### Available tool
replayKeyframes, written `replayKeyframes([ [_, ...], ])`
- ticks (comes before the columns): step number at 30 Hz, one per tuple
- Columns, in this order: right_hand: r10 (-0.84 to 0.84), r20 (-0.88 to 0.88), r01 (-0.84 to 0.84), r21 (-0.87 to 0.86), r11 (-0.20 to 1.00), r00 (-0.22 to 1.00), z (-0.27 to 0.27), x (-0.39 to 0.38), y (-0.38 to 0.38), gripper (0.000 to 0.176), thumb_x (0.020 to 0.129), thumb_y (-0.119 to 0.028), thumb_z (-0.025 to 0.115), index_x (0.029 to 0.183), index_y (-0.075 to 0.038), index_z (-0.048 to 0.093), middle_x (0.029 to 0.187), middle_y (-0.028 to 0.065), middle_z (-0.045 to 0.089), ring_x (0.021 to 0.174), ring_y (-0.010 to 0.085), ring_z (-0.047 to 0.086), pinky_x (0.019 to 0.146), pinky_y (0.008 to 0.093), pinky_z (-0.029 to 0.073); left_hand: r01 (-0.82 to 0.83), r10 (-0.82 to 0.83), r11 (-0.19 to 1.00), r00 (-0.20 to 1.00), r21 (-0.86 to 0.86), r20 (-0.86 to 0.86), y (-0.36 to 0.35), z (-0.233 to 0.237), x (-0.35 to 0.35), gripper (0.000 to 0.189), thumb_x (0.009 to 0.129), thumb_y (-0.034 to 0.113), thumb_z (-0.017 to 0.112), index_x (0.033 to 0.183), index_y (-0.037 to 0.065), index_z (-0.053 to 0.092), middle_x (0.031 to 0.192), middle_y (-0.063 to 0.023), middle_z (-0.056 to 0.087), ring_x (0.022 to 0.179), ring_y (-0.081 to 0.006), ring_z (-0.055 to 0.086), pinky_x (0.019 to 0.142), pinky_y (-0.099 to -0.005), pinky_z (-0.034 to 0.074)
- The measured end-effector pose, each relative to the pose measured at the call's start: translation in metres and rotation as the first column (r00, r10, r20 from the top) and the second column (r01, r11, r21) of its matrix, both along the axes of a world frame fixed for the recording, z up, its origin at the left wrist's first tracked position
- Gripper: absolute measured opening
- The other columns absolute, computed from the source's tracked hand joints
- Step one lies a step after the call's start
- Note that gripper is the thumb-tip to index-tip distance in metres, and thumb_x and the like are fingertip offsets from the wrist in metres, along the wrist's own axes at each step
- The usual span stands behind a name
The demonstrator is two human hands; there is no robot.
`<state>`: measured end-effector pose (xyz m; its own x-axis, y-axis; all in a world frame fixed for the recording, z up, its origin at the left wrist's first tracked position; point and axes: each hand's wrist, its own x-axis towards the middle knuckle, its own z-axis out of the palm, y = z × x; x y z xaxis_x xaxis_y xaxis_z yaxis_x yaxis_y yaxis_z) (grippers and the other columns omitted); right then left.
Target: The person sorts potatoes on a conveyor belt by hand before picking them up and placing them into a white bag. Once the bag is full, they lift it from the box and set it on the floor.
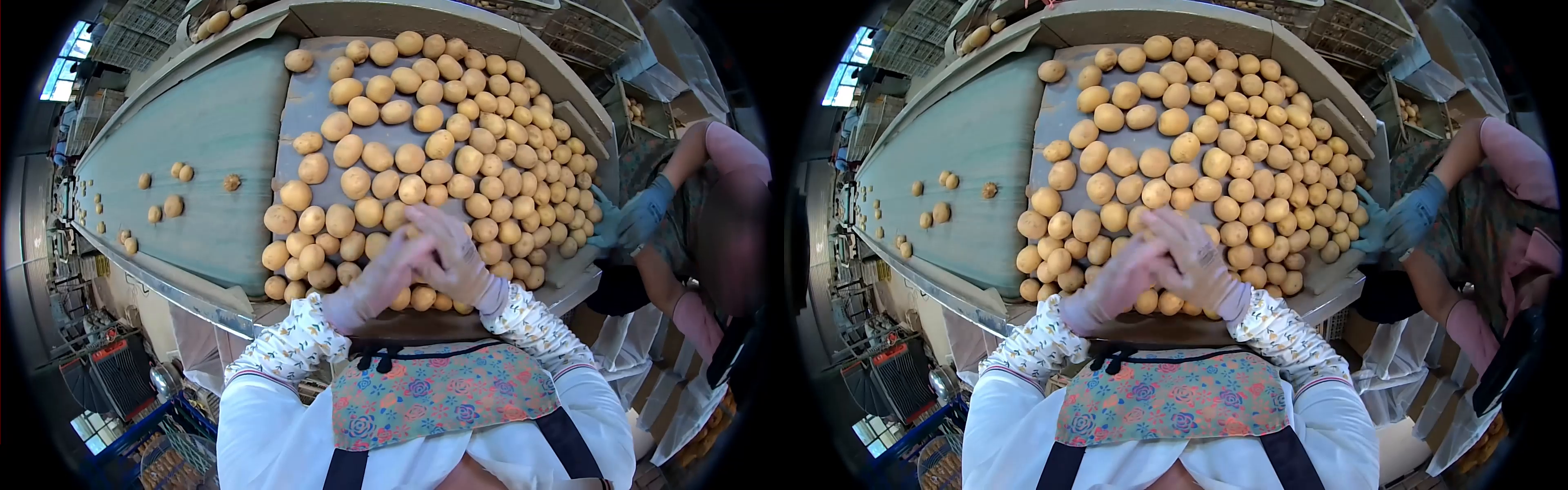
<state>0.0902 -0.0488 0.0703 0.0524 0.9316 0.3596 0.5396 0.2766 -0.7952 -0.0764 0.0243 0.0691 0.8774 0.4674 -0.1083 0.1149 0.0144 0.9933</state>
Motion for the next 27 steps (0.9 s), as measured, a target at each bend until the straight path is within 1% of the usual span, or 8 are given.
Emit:
replayKeyframes([
  [2,-0.114,-0.125,0.101,-0.106,0.989,0.986,-0.024,0.006,-0.011,0.053,0.090,-0.017,0.068,0.137,0.000,0.051,0.131,0.0226,0.059,0.120,0.0400,0.058,0.103,0.0445,0.046,-0.050,-0.045,0.875,0.982,-0.481,-0.185,-0.015,0.022,0.008,0.038,0.101,0.013,0.054,0.137,0.001,0.047,0.120,-0.0086,0.060,0.102,-0.0154,0.060,0.089,-0.0294,0.048],
  [5,-0.168,-0.197,0.111,-0.272,0.956,0.966,-0.030,0.027,-0.023,0.050,0.092,-0.017,0.067,0.137,0.000,0.052,0.133,0.0220,0.059,0.121,0.0366,0.059,0.103,0.0400,0.047,0.005,-0.164,0.822,0.960,-0.569,-0.229,-0.018,0.055,0.011,0.043,0.100,0.018,0.057,0.139,0.003,0.048,0.117,-0.0067,0.059,0.101,-0.0142,0.060,0.086,-0.0267,0.048],
  [8,-0.168,-0.330,0.059,-0.316,0.947,0.929,-0.028,0.035,-0.022,0.054,0.090,-0.014,0.070,0.138,0.002,0.051,0.132,0.0169,0.061,0.120,0.0262,0.060,0.103,0.0333,0.047,0.027,-0.160,0.865,0.961,-0.501,-0.226,-0.017,0.051,0.011,0.033,0.100,0.023,0.062,0.125,0.003,0.056,0.102,-0.0052,0.065,0.088,-0.0112,0.061,0.078,-0.0254,0.050],
  [11,-0.213,-0.554,0.006,-0.351,0.936,0.805,-0.025,0.030,-0.021,0.066,0.085,-0.008,0.074,0.144,0.003,0.046,0.127,0.0101,0.062,0.115,0.0161,0.059,0.103,0.0299,0.045,0.127,-0.233,0.917,0.940,-0.379,-0.250,-0.009,0.054,0.009,0.039,0.101,0.020,0.057,0.137,0.004,0.052,0.119,-0.0061,0.057,0.103,-0.0129,0.062,0.086,-0.0258,0.050],
  [14,-0.213,-0.539,0.056,-0.291,0.955,0.815,-0.020,0.022,-0.023,0.073,0.083,-0.005,0.076,0.147,0.003,0.043,0.124,0.0106,0.062,0.114,0.0154,0.059,0.102,0.0298,0.046,-0.085,-0.110,0.776,0.958,-0.625,-0.266,-0.011,0.045,0.011,0.030,0.103,0.020,0.057,0.127,0.003,0.057,0.125,-0.0050,0.054,0.104,-0.0147,0.060,0.095,-0.0290,0.049],
  [18,-0.196,-0.515,0.090,-0.223,0.971,0.834,-0.013,0.021,-0.021,0.084,0.079,-0.007,0.083,0.150,0.002,0.039,0.117,0.0105,0.063,0.107,0.0138,0.060,0.095,0.0286,0.050,-0.153,0.022,0.800,0.974,-0.580,-0.226,-0.013,0.042,0.012,0.050,0.101,0.019,0.060,0.144,0.003,0.039,0.129,-0.0100,0.054,0.117,-0.0152,0.053,0.101,-0.0324,0.046],
  [23,-0.214,-0.205,0.191,-0.130,0.973,0.955,0.011,0.023,-0.018,0.082,0.077,-0.014,0.085,0.146,0.002,0.045,0.110,0.0116,0.065,0.100,0.0198,0.064,0.088,0.0316,0.051,-0.160,0.068,0.782,0.983,-0.602,-0.173,-0.012,0.043,0.014,0.057,0.098,0.017,0.064,0.145,0.000,0.037,0.131,-0.0101,0.053,0.117,-0.0141,0.051,0.100,-0.0335,0.046],
  [27,-0.147,-0.003,0.147,-0.021,0.989,0.989,0.020,0.013,-0.018,0.079,0.075,-0.023,0.085,0.143,-0.002,0.051,0.105,0.0102,0.067,0.092,0.0272,0.063,0.083,0.0389,0.049,-0.184,0.127,0.771,0.982,-0.609,-0.137,-0.013,0.032,0.011,0.047,0.101,0.021,0.061,0.139,-0.001,0.044,0.123,-0.0085,0.057,0.111,-0.0129,0.055,0.095,-0.0309,0.049],
])
